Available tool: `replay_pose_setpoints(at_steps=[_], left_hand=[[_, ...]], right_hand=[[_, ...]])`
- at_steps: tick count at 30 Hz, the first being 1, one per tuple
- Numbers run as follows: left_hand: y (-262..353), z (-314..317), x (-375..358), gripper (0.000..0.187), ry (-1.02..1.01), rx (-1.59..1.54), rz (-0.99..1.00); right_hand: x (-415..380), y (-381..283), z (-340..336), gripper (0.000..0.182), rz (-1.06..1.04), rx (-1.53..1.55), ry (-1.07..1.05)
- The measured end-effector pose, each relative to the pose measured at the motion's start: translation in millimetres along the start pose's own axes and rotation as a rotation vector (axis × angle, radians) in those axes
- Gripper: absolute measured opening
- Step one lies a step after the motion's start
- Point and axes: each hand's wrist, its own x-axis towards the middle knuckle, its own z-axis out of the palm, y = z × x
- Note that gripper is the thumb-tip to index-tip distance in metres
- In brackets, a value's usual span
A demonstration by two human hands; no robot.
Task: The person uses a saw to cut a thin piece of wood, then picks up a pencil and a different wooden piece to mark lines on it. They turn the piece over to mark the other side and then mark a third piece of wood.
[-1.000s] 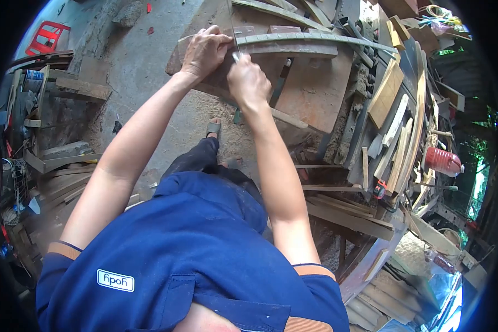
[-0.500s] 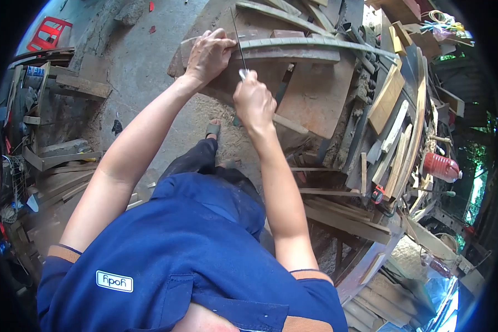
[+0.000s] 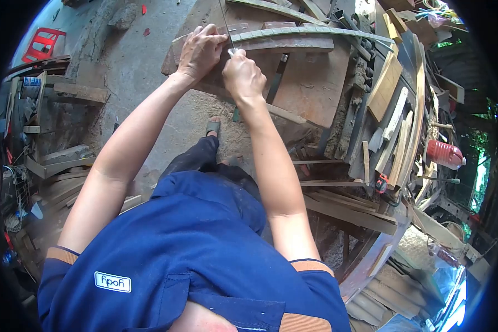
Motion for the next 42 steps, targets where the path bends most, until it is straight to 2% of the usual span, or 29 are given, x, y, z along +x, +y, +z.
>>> replay_pose_setpoints(at_steps=[4,6,11,14,16,17,22,25,29,32,36,38,42], left_hand=[[0,-1,-1,0.015,0.007,-0.01,0.004],[-1,2,-1,0.013,0.031,-0.031,-0.015],[0,4,-6,0.015,0.042,-0.031,0.002],[3,2,-5,0.017,0.07,-0.039,-0.022],[3,10,-7,0.016,0.106,-0.256,-0.261],[3,17,-7,0.016,0.129,-0.236,-0.308],[14,22,-1,0.014,0.125,-0.172,-0.465],[12,19,2,0.015,0.028,-0.222,-0.518],[18,12,3,0.017,-0.036,-0.197,-0.558],[15,18,2,0.011,0.012,-0.181,-0.533],[13,20,1,0.012,0.062,-0.17,-0.488],[15,13,5,0.013,-0.022,-0.218,-0.534],[14,16,2,0.014,-0.043,-0.193,-0.546]], right_hand=[[-16,3,-3,0.027,-0.032,0.016,0.013],[-36,8,-10,0.026,0.018,-0.024,-0.042],[9,-4,4,0.027,0.008,0.048,0.003],[5,-5,6,0.03,0.023,0.068,0.031],[7,-7,3,0.03,0.049,0.09,0.014],[7,-7,4,0.03,0.048,0.099,0.021],[2,-6,6,0.031,0.057,0.135,0.022],[0,-2,5,0.031,0.07,0.13,-0.011],[0,-5,-3,0.032,0.082,0.114,-0.039],[5,-3,1,0.031,0.041,0.106,-0.027],[-3,0,-1,0.03,0.033,0.11,-0.022],[-15,3,-6,0.03,0.029,0.115,-0.027],[-24,10,-11,0.03,0.033,0.081,-0.093]])
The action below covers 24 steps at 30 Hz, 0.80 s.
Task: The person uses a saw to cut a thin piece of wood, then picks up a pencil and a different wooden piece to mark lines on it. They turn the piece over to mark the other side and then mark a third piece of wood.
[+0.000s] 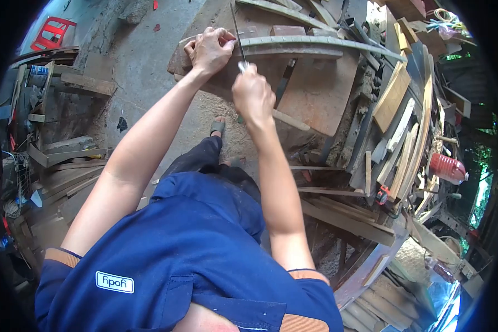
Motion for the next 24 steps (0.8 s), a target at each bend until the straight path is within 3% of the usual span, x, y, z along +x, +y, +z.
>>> replay_pose_setpoints(at_steps=[3,8,14,19,24], left_hand=[[1,0,6,0.019,0.012,0.036,0.025],[2,-9,11,0.015,-0.121,-0.027,-0.045],[-2,-2,13,0.017,-0.084,-0.03,-0.031],[2,-11,17,0.017,-0.149,-0.052,-0.057],[-5,0,16,0.019,-0.108,-0.037,-0.021]], right_hand=[[35,-13,0,0.03,-0.018,0.02,-0.001],[6,-5,3,0.031,-0.026,0.0,0.038],[35,-12,4,0.031,-0.028,0.0,0.026],[-9,-1,0,0.031,-0.008,-0.046,0.008],[36,-11,2,0.03,-0.048,-0.026,0.001]])
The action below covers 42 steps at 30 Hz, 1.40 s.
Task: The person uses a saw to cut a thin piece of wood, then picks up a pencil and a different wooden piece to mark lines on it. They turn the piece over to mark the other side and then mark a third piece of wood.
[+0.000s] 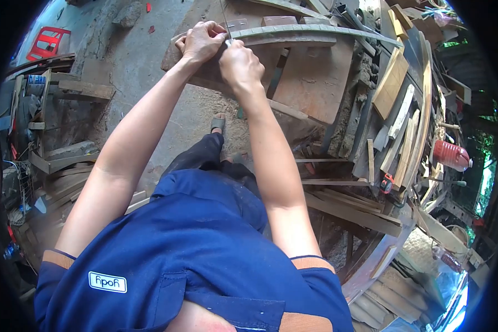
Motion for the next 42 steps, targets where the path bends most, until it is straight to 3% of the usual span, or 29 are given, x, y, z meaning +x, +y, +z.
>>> replay_pose_setpoints(at_steps=[5,14,19,34,42], left_hand=[[8,-9,-3,0.016,-0.031,-0.031,-0.036],[5,-4,0,0.017,-0.031,-0.027,-0.04],[1,-4,-6,0.018,-0.024,-0.05,-0.02],[9,-2,-3,0.015,-0.001,-0.025,-0.078],[8,-4,-7,0.013,-0.018,-0.025,-0.056]], right_hand=[[-35,10,0,0.028,-0.013,0.015,0.019],[-10,7,10,0.029,-0.018,0.005,0.094],[-48,12,2,0.026,0.043,0.016,0.032],[-4,-2,1,0.027,0.015,-0.027,0.013],[-37,9,0,0.028,0.033,0.001,0.027]])
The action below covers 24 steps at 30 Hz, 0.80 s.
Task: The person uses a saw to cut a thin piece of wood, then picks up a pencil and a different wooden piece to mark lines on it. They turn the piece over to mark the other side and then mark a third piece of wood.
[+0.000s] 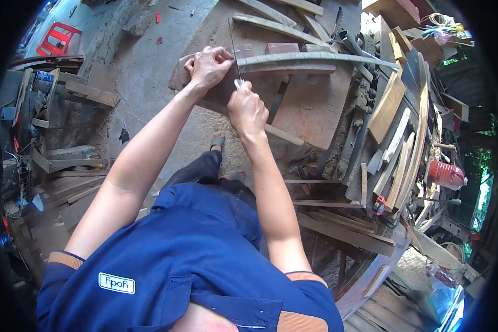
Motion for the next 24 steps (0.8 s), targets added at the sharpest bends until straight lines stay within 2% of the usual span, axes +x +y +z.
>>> replay_pose_setpoints(at_steps=[4,11,17,24], left_hand=[[0,-3,3,0.014,-0.016,-0.021,-0.01],[-5,9,1,0.017,0.073,-0.011,0.015],[5,0,-3,0.017,0.039,0.001,-0.028],[2,3,-2,0.016,0.074,0.015,0.014]], right_hand=[[21,-6,4,0.027,-0.001,0.034,0.024],[22,-4,11,0.025,0.02,0.029,0.052],[-8,9,3,0.028,-0.012,-0.012,0.014],[27,-3,1,0.028,-0.039,-0.004,0.004]])
